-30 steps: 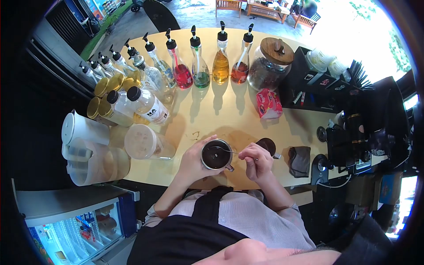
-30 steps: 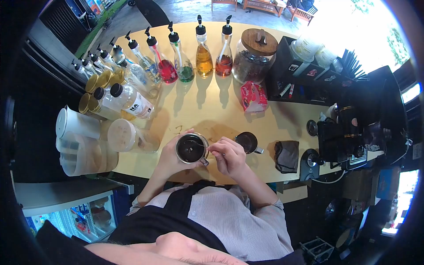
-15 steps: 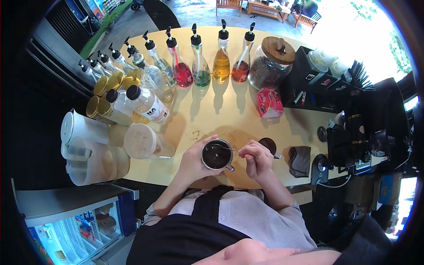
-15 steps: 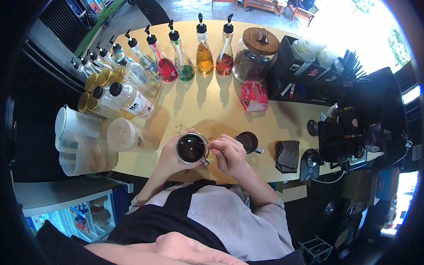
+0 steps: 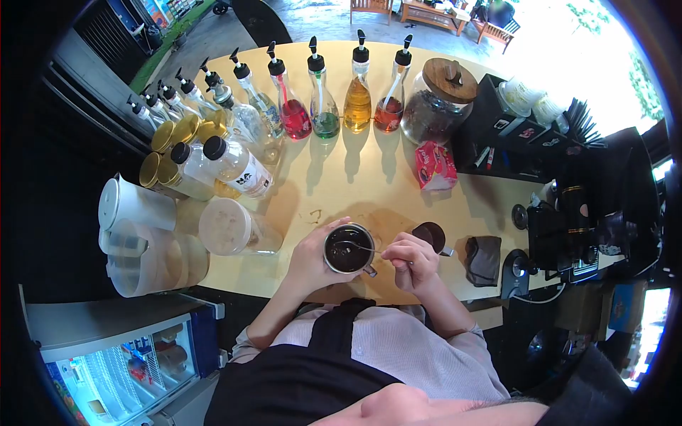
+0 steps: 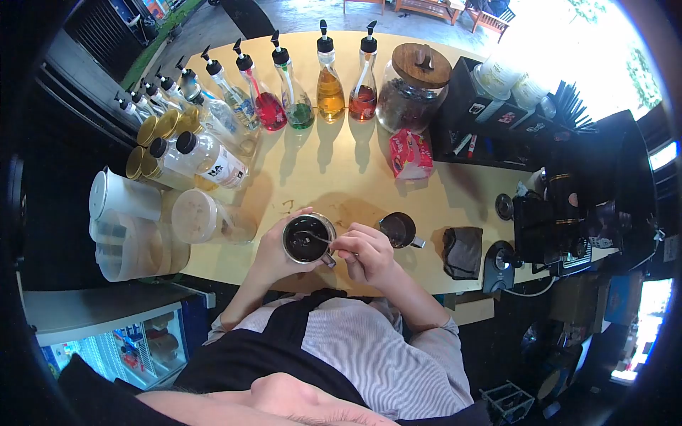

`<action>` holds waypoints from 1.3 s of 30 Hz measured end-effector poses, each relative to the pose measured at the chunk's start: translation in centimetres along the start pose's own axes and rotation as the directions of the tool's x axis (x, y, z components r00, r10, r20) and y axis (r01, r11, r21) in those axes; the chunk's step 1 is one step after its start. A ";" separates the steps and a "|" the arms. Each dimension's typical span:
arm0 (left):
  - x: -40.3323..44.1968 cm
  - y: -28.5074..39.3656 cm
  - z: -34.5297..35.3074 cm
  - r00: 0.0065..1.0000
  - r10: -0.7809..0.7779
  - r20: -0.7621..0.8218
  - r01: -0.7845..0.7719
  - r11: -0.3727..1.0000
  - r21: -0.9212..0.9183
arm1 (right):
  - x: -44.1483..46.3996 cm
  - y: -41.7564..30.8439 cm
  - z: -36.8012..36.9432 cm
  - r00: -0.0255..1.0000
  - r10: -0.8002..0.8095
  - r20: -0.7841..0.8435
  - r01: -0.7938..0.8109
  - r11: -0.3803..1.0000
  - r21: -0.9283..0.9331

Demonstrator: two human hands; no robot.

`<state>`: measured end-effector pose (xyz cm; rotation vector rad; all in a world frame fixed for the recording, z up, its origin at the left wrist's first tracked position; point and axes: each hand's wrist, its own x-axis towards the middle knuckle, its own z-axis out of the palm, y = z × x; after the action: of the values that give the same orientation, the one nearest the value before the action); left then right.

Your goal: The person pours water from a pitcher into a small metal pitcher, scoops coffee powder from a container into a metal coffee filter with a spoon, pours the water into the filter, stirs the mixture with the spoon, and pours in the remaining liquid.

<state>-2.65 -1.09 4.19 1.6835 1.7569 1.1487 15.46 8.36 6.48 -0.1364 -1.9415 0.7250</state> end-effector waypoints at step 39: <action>0.2 0.0 -0.1 1.000 -0.005 0.011 0.006 1.000 -0.027 | -0.3 0.4 -0.3 0.991 -0.124 0.045 0.127 0.991 -0.051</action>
<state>-2.78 -0.95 4.33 1.6652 1.7307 1.1540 15.80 8.69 6.10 -0.0322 -1.9907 0.5966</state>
